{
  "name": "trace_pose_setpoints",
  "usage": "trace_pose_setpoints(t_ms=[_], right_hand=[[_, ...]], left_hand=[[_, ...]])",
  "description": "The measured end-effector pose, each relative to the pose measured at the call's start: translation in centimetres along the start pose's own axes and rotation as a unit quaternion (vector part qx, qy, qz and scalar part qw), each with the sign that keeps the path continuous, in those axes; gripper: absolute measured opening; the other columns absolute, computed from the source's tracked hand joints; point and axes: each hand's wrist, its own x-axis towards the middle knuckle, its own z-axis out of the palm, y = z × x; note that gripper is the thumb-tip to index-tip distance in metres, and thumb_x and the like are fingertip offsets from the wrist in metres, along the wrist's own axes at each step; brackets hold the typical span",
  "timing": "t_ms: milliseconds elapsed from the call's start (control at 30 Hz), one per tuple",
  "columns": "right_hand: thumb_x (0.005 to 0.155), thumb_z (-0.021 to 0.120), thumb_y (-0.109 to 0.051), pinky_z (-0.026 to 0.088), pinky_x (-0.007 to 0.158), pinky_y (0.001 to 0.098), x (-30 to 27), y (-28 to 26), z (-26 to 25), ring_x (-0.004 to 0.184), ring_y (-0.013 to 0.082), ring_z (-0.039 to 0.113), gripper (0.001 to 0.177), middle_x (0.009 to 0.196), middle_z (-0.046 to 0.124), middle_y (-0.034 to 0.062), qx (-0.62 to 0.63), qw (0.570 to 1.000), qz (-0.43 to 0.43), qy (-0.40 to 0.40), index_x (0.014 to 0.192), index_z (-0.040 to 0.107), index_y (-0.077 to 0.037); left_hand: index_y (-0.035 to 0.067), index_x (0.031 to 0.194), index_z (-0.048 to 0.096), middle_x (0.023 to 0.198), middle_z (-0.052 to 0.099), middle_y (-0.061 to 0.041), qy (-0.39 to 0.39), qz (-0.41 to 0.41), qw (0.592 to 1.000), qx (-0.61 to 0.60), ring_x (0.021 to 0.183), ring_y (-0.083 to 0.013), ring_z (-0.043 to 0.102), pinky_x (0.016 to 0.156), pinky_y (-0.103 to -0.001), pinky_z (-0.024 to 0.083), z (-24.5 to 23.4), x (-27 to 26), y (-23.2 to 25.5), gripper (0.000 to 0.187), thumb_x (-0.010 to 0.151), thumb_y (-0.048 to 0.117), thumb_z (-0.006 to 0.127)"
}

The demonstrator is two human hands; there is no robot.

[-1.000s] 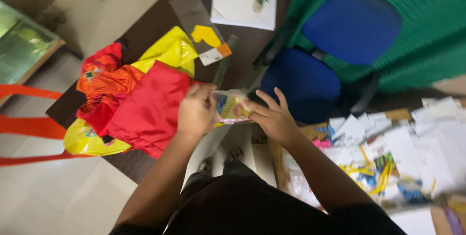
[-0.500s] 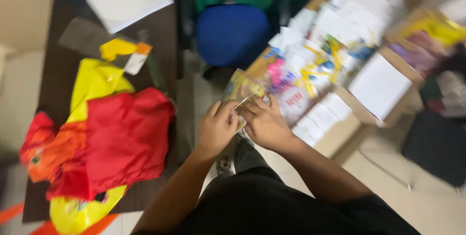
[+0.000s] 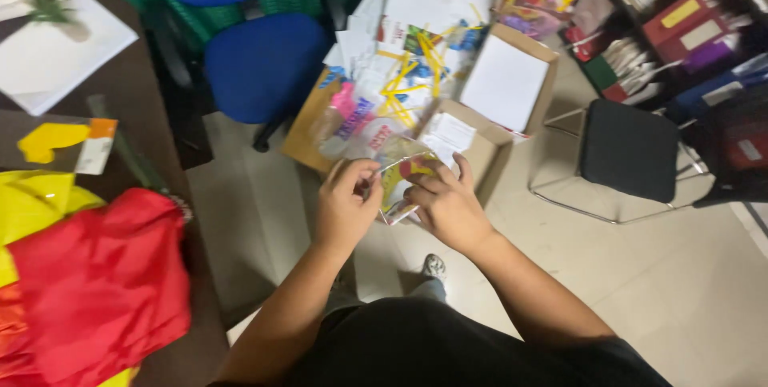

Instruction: Organize various papers, envelopes, and small items on a desk into a box.

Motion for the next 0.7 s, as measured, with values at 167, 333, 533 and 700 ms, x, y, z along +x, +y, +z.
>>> trace_pose_setpoints(t_ms=[167, 333, 533, 700], right_hand=[[0.073, 0.076, -0.012, 0.036, 0.113, 0.0554, -5.0, 6.8, -2.2, 0.123, 0.03, 0.055, 0.023, 0.114, 0.07, 0.0042, 0.053, 0.997, -0.046, 0.032, 0.097, 0.076, -0.012], [0.073, 0.078, -0.013, 0.036, 0.111, 0.0548, -8.4, 11.7, -3.7, 0.118, 0.0301, 0.056, 0.023, 0.11, 0.07, 0.0048, 0.087, 0.994, -0.065, 0.027, 0.095, 0.076, -0.011], [0.077, 0.077, -0.015, 0.037, 0.11, 0.0523, -9.6, 14.6, -3.9, 0.118, 0.0289, 0.056, 0.019, 0.109, 0.07, 0.0046, 0.112, 0.99, -0.084, 0.025, 0.095, 0.075, -0.011], [0.074, 0.075, -0.013, 0.037, 0.108, 0.0509, -9.1, 15.6, -3.2, 0.117, 0.0295, 0.056, 0.023, 0.108, 0.07, 0.0056, 0.13, 0.989, -0.073, 0.013, 0.097, 0.075, -0.01]], left_hand=[[0.005, 0.104, 0.068, 0.09, 0.066, -0.008, -0.002, -0.039, 0.998, -0.039, 0.071, -0.0181, 0.069, 0.063, -0.03, 0.056, 7.3, -1.3, 2.7, 0.02, 0.086, -0.002, 0.074], [0.004, 0.103, 0.068, 0.089, 0.065, -0.009, 0.006, -0.046, 0.998, -0.029, 0.07, -0.0179, 0.069, 0.062, -0.029, 0.056, 12.8, -2.8, 4.9, 0.019, 0.086, -0.002, 0.073], [0.004, 0.103, 0.068, 0.089, 0.067, -0.008, 0.021, -0.042, 0.999, 0.012, 0.07, -0.0183, 0.069, 0.064, -0.03, 0.056, 15.8, -3.5, 6.0, 0.022, 0.083, -0.001, 0.074], [0.005, 0.1, 0.069, 0.085, 0.064, -0.008, -0.018, -0.035, 0.999, 0.028, 0.068, -0.017, 0.065, 0.06, -0.028, 0.053, 16.9, -2.9, 5.8, 0.021, 0.081, -0.002, 0.076]])
